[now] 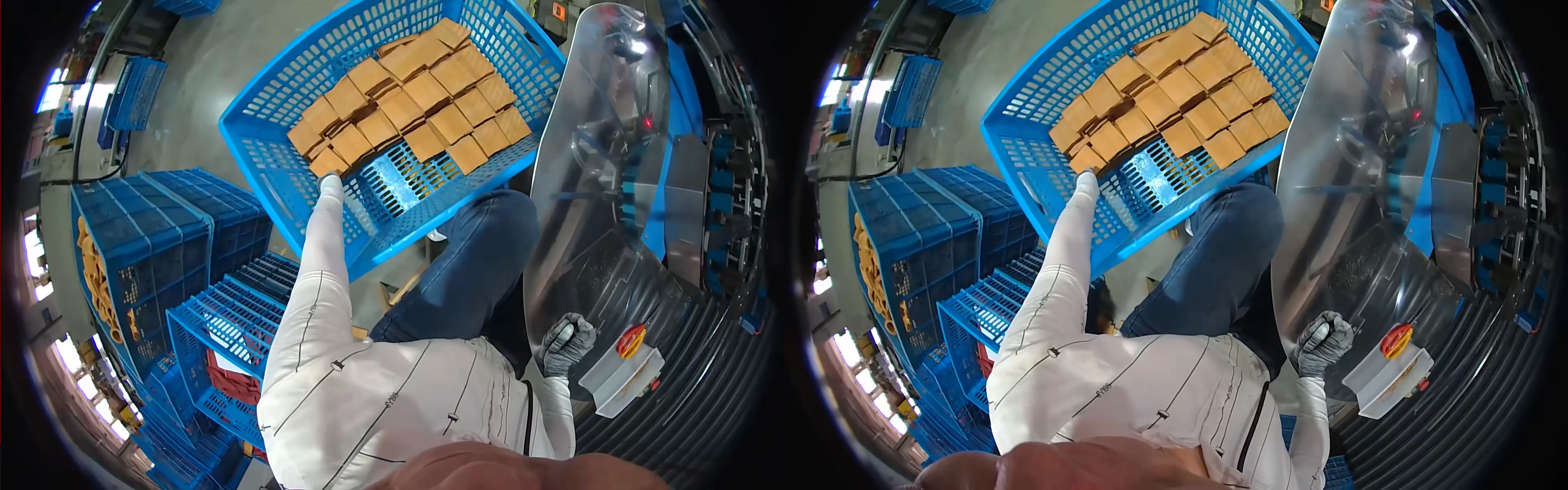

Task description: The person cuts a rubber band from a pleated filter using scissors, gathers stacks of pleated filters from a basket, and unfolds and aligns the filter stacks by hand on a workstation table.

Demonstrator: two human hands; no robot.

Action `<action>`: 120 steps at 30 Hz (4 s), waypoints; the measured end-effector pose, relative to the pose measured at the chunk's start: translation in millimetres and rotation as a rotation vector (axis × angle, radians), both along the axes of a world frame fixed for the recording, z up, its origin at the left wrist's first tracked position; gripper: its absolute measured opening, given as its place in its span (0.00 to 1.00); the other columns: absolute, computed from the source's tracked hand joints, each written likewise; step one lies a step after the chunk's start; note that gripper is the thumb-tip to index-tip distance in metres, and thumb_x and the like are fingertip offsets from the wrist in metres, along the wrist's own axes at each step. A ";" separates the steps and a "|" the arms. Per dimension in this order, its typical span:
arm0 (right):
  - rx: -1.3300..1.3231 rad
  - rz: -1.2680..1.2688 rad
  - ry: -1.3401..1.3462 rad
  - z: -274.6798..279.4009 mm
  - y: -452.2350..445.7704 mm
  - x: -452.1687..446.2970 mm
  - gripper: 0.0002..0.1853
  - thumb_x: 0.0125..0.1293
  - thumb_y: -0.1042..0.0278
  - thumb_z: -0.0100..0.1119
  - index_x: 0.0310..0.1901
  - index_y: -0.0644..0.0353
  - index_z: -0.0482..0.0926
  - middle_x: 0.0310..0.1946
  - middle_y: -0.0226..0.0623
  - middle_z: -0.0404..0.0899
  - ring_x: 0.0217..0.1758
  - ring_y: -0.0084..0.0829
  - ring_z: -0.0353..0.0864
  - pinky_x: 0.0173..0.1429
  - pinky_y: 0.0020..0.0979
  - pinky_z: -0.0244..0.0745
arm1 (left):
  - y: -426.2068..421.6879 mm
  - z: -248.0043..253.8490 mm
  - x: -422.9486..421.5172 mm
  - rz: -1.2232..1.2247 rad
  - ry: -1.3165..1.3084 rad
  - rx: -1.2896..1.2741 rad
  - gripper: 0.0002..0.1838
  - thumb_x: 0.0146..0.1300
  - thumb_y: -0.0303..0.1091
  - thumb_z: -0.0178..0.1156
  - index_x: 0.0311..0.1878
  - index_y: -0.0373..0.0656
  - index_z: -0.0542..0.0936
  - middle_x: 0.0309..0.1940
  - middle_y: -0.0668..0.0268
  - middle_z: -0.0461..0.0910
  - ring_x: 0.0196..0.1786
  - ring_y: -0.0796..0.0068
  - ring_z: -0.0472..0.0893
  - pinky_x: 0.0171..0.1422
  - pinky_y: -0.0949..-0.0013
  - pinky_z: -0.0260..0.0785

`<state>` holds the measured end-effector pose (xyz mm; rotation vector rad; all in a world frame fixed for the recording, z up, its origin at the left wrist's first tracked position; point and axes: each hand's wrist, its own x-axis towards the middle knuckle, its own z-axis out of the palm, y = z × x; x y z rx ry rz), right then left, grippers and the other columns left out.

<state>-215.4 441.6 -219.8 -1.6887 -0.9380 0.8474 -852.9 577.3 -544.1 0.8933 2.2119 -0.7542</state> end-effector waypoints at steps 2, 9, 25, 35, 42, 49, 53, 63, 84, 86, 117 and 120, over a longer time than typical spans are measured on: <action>0.081 0.016 -0.132 -6.8 -2.3 3.5 0.09 0.69 0.69 0.41 0.31 0.62 0.67 0.25 0.31 0.67 0.31 0.24 0.69 0.39 0.25 0.66 | 13.2 8.4 -4.8 0.194 -0.010 0.036 0.14 0.58 0.39 0.56 0.48 0.57 0.79 0.53 0.71 0.76 0.54 0.71 0.76 0.54 0.67 0.69; -0.152 0.187 -0.667 -6.4 -8.4 12.9 0.12 0.68 0.62 0.41 0.33 0.63 0.67 0.29 0.34 0.66 0.34 0.30 0.69 0.43 0.28 0.65 | 32.1 23.8 -14.9 0.524 -0.018 0.115 0.16 0.58 0.38 0.57 0.51 0.56 0.76 0.52 0.70 0.76 0.52 0.68 0.76 0.52 0.64 0.70; -0.006 0.473 0.043 99.7 54.4 -88.3 0.20 0.64 0.66 0.51 0.57 0.59 0.67 0.44 0.33 0.73 0.43 0.27 0.74 0.49 0.26 0.69 | 32.1 290.9 108.2 1.054 -1.483 1.311 0.29 0.53 0.26 0.64 0.59 0.49 0.66 0.50 0.62 0.75 0.47 0.64 0.77 0.44 0.59 0.76; 0.277 0.714 0.143 141.9 67.6 -82.8 0.20 0.59 0.63 0.61 0.51 0.60 0.73 0.46 0.36 0.75 0.50 0.31 0.75 0.54 0.30 0.70 | -21.9 444.9 351.8 0.116 -1.923 0.748 0.44 0.48 0.52 0.67 0.65 0.42 0.59 0.58 0.57 0.68 0.57 0.61 0.73 0.53 0.58 0.73; 0.666 0.445 -0.861 130.8 15.5 -4.3 0.19 0.59 0.74 0.55 0.53 0.52 0.73 0.50 0.42 0.73 0.54 0.42 0.72 0.59 0.36 0.68 | -24.1 453.3 434.9 0.142 -1.746 0.080 0.33 0.56 0.52 0.62 0.57 0.38 0.69 0.55 0.52 0.72 0.49 0.59 0.79 0.38 0.59 0.78; 0.219 0.425 0.052 93.7 -6.7 10.5 0.19 0.66 0.74 0.47 0.58 0.67 0.67 0.51 0.39 0.74 0.53 0.29 0.74 0.60 0.28 0.69 | -43.2 398.5 499.8 0.380 -2.113 0.574 0.20 0.63 0.42 0.56 0.52 0.40 0.69 0.45 0.58 0.75 0.48 0.67 0.77 0.52 0.65 0.73; 0.423 0.563 -0.308 94.1 -4.3 0.3 0.19 0.68 0.70 0.47 0.58 0.68 0.66 0.49 0.38 0.74 0.50 0.26 0.76 0.54 0.26 0.73 | -44.0 379.8 495.2 0.099 -1.906 0.778 0.20 0.67 0.47 0.49 0.51 0.39 0.68 0.44 0.59 0.75 0.47 0.68 0.76 0.53 0.70 0.70; 0.112 0.410 0.776 96.4 -15.8 -14.0 0.17 0.66 0.60 0.52 0.50 0.62 0.71 0.34 0.27 0.75 0.32 0.16 0.74 0.38 0.20 0.72 | -45.9 370.5 489.6 -0.019 -2.078 0.359 0.32 0.63 0.57 0.51 0.59 0.41 0.65 0.48 0.61 0.73 0.51 0.71 0.74 0.55 0.67 0.68; 0.127 -0.475 0.450 70.5 -100.7 218.2 0.07 0.68 0.70 0.46 0.42 0.62 0.72 0.28 0.34 0.75 0.21 0.21 0.71 0.21 0.23 0.70 | -26.3 333.5 521.6 -0.053 -1.653 1.156 0.17 0.68 0.38 0.49 0.57 0.42 0.63 0.45 0.59 0.73 0.42 0.71 0.75 0.45 0.71 0.72; 0.155 -0.558 0.442 99.3 -71.9 146.5 0.10 0.69 0.71 0.46 0.47 0.65 0.71 0.32 0.37 0.77 0.25 0.21 0.74 0.24 0.21 0.71 | -28.3 345.0 521.0 -0.144 -1.634 1.230 0.18 0.68 0.37 0.49 0.57 0.41 0.63 0.44 0.58 0.73 0.43 0.71 0.75 0.46 0.71 0.71; 0.020 -0.160 -0.558 84.2 -81.8 95.6 0.16 0.67 0.63 0.50 0.51 0.62 0.70 0.40 0.40 0.75 0.45 0.34 0.74 0.51 0.33 0.69 | -50.3 351.7 522.5 -0.261 -1.447 1.318 0.26 0.67 0.41 0.51 0.62 0.35 0.61 0.49 0.52 0.72 0.51 0.62 0.73 0.57 0.66 0.64; 0.162 0.076 -0.219 45.5 -33.4 34.1 0.22 0.67 0.59 0.50 0.56 0.64 0.63 0.37 0.44 0.77 0.41 0.42 0.78 0.47 0.36 0.72 | -52.6 361.6 516.0 -0.365 -1.282 1.317 0.21 0.68 0.39 0.49 0.58 0.34 0.65 0.46 0.51 0.73 0.49 0.59 0.75 0.53 0.63 0.66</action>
